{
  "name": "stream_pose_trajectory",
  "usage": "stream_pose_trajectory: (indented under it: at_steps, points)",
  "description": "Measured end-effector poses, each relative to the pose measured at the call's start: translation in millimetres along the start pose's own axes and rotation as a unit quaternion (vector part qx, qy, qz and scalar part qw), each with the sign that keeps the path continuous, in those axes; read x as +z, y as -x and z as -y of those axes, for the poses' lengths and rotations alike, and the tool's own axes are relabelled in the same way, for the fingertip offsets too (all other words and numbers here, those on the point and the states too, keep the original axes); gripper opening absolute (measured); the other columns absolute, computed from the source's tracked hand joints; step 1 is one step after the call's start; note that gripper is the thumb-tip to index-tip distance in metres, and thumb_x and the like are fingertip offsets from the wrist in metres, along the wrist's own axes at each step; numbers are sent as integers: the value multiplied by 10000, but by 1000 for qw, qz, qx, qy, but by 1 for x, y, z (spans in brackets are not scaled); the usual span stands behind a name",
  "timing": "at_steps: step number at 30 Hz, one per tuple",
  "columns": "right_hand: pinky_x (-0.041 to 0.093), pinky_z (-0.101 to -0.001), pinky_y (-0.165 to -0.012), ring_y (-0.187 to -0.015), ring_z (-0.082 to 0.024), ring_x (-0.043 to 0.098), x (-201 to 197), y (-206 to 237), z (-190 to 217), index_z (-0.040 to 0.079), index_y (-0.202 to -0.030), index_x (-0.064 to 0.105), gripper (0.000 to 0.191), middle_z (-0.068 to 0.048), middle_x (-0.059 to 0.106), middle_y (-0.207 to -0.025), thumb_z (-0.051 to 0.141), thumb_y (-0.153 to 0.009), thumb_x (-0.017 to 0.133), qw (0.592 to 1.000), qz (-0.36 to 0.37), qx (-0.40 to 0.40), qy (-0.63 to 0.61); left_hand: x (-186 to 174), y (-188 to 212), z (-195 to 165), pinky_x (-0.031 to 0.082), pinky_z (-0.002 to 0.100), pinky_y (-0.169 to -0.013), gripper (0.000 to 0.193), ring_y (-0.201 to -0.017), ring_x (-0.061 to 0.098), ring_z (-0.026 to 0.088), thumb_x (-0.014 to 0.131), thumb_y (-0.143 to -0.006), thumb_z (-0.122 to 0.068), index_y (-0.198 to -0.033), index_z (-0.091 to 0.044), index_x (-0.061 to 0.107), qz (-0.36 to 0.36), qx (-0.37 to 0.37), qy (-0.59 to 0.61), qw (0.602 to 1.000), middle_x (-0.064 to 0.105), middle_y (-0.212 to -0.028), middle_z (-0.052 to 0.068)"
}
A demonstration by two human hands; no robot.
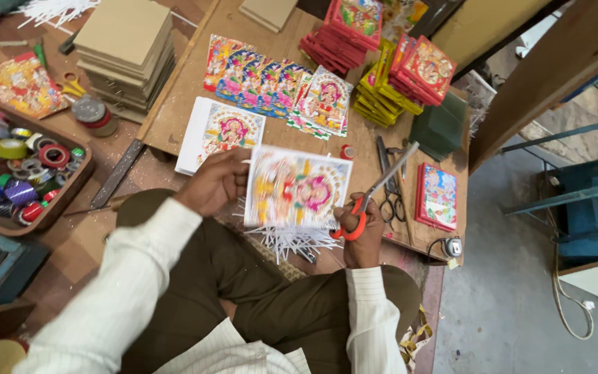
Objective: The person sits cross-legged and uses scissors to trim the edges of printed sheets featuring a deity image. They repeatedly pick up a sheet, cut along the edges, and place the trimmed sheet into a stack.
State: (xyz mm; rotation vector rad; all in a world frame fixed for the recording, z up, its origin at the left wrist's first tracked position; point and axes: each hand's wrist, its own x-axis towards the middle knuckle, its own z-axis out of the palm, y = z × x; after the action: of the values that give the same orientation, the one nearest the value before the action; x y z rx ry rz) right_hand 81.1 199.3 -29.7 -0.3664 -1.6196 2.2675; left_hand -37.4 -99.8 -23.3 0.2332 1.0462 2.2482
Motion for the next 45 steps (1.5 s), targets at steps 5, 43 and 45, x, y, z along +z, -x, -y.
stream_pose_trajectory:
  at_steps: [5,43,45]
  points:
    - [530,-250,-710,-758,-120,639,23,-1,-11,-7,-1166,600,426,-42,664,-859,-71,-778,766,995,-59,-31,-68,26,9,64,540,552,-1029,446,-1092,699,259,558,-1048,-343,-1392,-59,529,133,51,233,962,667,-1283,140]
    - [501,-255,-485,-550,-133,602,45,95,-17,-1,-1183,577,512,-53,619,-797,226,-815,850,975,179,122,49,68,-9,56,661,415,-800,519,-992,752,270,510,-1048,-398,-1378,1,541,-103,44,70,991,706,-1192,176]
    - [509,-256,-498,-564,-131,607,45,95,-17,-1,-1188,578,514,-51,621,-800,232,-818,848,975,185,118,42,69,-7,54,655,417,-788,514,-990,748,271,521,-1045,-387,-1387,-4,532,-100,55,63,991,701,-1197,169]
